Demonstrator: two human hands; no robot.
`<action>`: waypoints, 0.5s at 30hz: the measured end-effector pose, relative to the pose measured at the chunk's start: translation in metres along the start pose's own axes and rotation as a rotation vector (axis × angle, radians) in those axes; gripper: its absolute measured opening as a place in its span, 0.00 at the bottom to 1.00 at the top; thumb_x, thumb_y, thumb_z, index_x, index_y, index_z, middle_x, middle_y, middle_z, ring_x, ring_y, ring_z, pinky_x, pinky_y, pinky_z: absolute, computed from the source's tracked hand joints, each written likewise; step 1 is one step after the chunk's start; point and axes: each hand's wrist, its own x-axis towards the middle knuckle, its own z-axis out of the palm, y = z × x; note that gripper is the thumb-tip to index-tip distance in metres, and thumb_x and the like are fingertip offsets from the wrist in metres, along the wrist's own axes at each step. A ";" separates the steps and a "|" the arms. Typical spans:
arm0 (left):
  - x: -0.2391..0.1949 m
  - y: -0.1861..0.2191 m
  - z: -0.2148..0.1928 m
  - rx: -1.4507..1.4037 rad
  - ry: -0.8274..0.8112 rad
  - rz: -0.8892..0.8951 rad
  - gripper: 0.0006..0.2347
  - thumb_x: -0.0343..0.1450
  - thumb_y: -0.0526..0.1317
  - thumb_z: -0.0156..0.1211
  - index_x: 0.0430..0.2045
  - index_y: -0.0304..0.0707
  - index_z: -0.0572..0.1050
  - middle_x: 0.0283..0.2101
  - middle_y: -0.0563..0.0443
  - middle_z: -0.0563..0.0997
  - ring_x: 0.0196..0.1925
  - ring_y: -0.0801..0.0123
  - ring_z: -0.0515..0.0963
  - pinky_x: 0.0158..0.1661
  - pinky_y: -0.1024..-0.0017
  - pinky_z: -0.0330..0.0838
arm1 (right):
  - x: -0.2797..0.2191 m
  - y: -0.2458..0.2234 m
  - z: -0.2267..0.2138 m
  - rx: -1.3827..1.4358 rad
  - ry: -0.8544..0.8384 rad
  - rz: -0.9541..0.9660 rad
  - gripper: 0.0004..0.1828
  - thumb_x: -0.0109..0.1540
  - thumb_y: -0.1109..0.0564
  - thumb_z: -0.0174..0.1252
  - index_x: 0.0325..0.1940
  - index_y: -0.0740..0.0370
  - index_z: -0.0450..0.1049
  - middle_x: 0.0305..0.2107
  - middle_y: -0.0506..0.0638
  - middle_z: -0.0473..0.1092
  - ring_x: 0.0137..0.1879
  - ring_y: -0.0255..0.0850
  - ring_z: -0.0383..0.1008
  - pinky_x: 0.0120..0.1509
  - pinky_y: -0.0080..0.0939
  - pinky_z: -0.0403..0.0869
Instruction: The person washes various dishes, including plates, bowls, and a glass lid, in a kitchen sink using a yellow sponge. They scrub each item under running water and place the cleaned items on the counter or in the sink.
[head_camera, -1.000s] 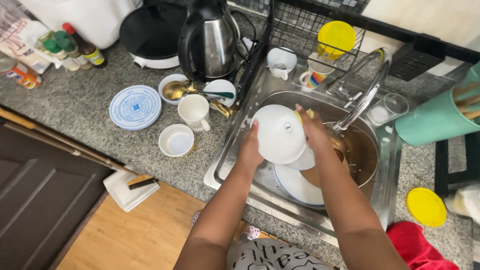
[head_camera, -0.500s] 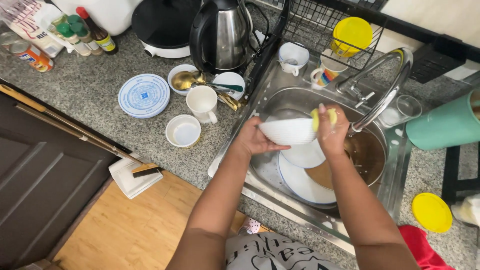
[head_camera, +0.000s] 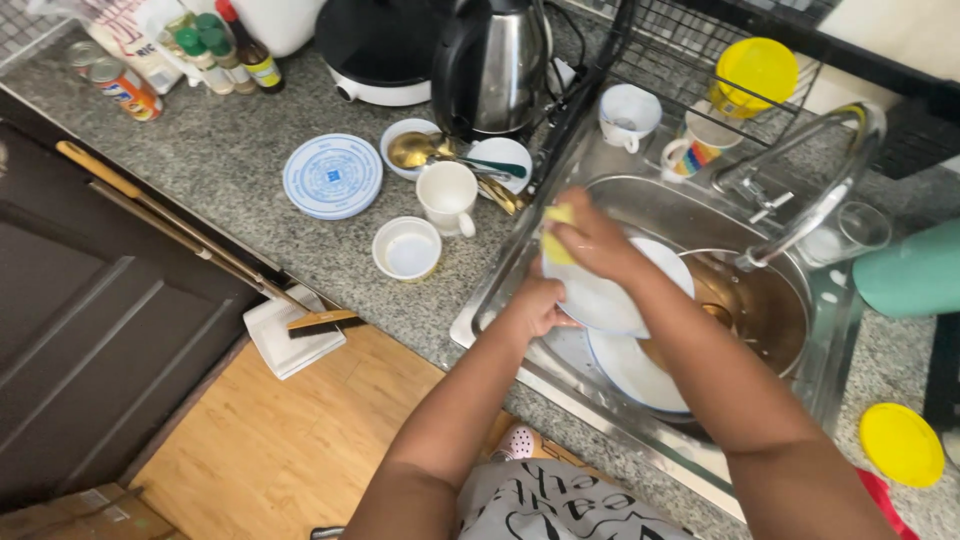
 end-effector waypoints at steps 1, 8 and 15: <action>0.000 -0.002 -0.002 -0.002 0.003 0.005 0.37 0.61 0.24 0.42 0.68 0.55 0.51 0.61 0.37 0.71 0.56 0.38 0.78 0.48 0.28 0.75 | 0.018 -0.012 0.022 0.000 -0.003 -0.006 0.21 0.65 0.50 0.56 0.58 0.59 0.63 0.42 0.57 0.70 0.48 0.50 0.75 0.53 0.49 0.73; -0.009 0.018 -0.038 0.014 0.093 -0.057 0.33 0.67 0.29 0.48 0.69 0.54 0.46 0.62 0.37 0.71 0.56 0.44 0.79 0.51 0.39 0.77 | 0.085 -0.114 0.163 0.019 -0.209 -0.285 0.25 0.56 0.61 0.55 0.58 0.59 0.62 0.46 0.62 0.70 0.53 0.56 0.73 0.57 0.53 0.72; -0.025 0.046 -0.073 -0.018 0.091 -0.042 0.29 0.71 0.34 0.50 0.69 0.46 0.50 0.62 0.37 0.72 0.57 0.48 0.79 0.53 0.46 0.77 | 0.099 -0.092 0.218 -0.119 -0.271 -0.379 0.13 0.50 0.67 0.62 0.36 0.56 0.76 0.37 0.52 0.76 0.53 0.53 0.74 0.56 0.52 0.73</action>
